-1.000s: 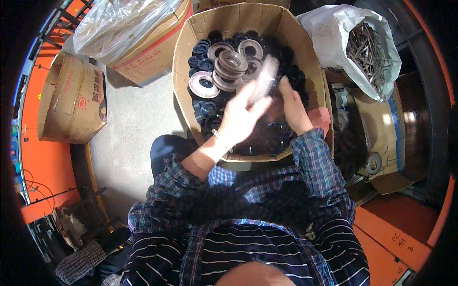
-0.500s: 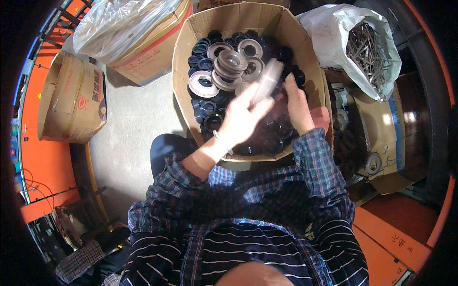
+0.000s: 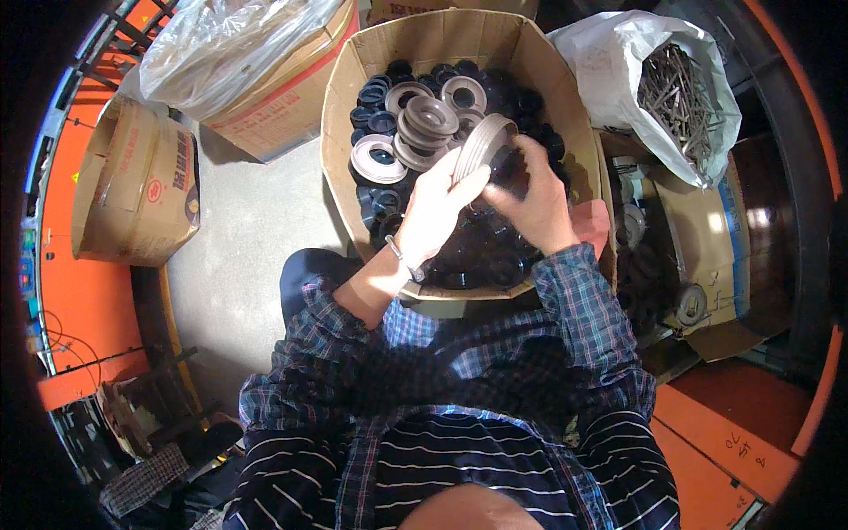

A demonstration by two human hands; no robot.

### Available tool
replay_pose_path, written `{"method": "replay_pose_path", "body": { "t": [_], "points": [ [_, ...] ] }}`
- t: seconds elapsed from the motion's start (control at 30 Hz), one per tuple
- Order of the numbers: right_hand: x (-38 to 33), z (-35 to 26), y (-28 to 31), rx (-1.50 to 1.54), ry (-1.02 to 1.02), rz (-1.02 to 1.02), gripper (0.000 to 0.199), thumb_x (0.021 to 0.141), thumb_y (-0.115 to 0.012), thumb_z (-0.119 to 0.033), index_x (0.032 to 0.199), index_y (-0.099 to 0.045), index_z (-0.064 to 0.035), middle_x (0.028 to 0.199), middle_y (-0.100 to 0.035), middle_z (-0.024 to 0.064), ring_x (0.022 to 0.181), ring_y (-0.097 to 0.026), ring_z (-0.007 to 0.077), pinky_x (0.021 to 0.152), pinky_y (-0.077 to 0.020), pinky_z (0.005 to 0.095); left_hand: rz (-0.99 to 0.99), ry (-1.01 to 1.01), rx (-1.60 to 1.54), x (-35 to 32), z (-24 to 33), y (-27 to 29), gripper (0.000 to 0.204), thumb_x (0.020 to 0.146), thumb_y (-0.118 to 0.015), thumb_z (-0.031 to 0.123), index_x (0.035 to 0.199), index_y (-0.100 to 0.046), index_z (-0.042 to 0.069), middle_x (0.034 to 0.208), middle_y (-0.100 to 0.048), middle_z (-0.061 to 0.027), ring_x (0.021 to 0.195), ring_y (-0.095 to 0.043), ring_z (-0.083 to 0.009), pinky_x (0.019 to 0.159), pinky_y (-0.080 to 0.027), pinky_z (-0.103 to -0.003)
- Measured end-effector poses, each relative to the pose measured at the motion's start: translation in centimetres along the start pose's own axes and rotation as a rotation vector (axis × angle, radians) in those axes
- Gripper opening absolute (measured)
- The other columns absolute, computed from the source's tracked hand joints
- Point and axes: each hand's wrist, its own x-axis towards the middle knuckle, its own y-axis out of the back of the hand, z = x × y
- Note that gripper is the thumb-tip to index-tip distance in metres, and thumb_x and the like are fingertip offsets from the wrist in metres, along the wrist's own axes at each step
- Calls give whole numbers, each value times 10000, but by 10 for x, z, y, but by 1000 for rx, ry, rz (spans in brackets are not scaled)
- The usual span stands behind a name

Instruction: The person sits on the floor and repeatedly picks up black plastic components and metal rings from a cardboard box. They insert the metal rings into the plastic components by hand and place the assembled units back into the box. The process is repeated continuously throughout the clip.

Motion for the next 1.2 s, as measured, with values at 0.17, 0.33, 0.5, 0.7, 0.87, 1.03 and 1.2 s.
{"method": "replay_pose_path", "body": {
  "t": [0.17, 0.33, 0.5, 0.7, 0.87, 1.03, 1.2],
  "points": [
    [-13, 14, -25, 486, -410, 65, 515, 851, -719, -257, 1253, -495, -26, 996, -646, 148, 956, -653, 281, 831, -526, 384, -105, -241, 440, 1, -4, 0, 480, 896, -648, 130, 1335, -515, -10, 1320, -568, -161, 1217, -543, -226, 1023, -427, -340],
    [-18, 3, -16, 1376, -1170, -85, 625, 956, -336, -583, 1239, -543, -66, 800, -667, 117, 528, -591, 214, 428, -466, 321, -398, -850, 1062, -11, -4, 6, 582, 846, -673, 174, 1368, -488, -1, 1454, -436, -202, 1403, -358, -336, 1165, -256, -488],
    [-4, 24, -5, 469, -681, -466, 676, 967, -422, -612, 812, -680, -6, 661, -665, 154, 544, -641, 237, 542, -507, 350, -52, -533, 667, 18, 73, 35, 605, 897, -661, 148, 1446, -429, 49, 1489, -418, -184, 1405, -367, -286, 1158, -284, -410],
    [-23, 44, 2, -467, -368, -844, 554, 832, -671, -535, 954, -682, 5, 914, -688, 225, 866, -669, 370, 762, -524, 457, 608, -1050, 987, 132, 258, 133, 645, 773, -773, 166, 1308, -453, -2, 1286, -528, -225, 1082, -614, -339, 981, -471, -419],
    [-27, 30, -19, -609, -339, -1306, 691, 768, -732, -544, 1189, -620, -7, 1189, -643, 216, 1127, -607, 364, 947, -491, 423, 0, -681, 1101, 133, 119, 123, 434, 846, -701, 271, 1202, -624, 35, 1112, -685, -141, 939, -664, -226, 839, -518, -335],
    [-43, 35, -31, -779, -136, -1335, 545, 719, -794, -441, 1066, -690, -34, 1062, -697, 174, 1006, -669, 333, 862, -531, 417, -573, 135, 1401, 91, -60, 87, 424, 803, -680, 351, 1124, -676, 75, 964, -707, -167, 938, -675, -344, 837, -533, -409],
    [-31, 59, -10, -541, -317, -1193, 445, 685, -812, -268, 1026, -696, -7, 1010, -689, 203, 971, -664, 342, 857, -526, 399, -529, 116, 1372, 54, -108, 58, 417, 767, -716, 244, 1140, -639, 74, 1002, -684, -156, 982, -654, -342, 837, -522, -427]
  ]
}}
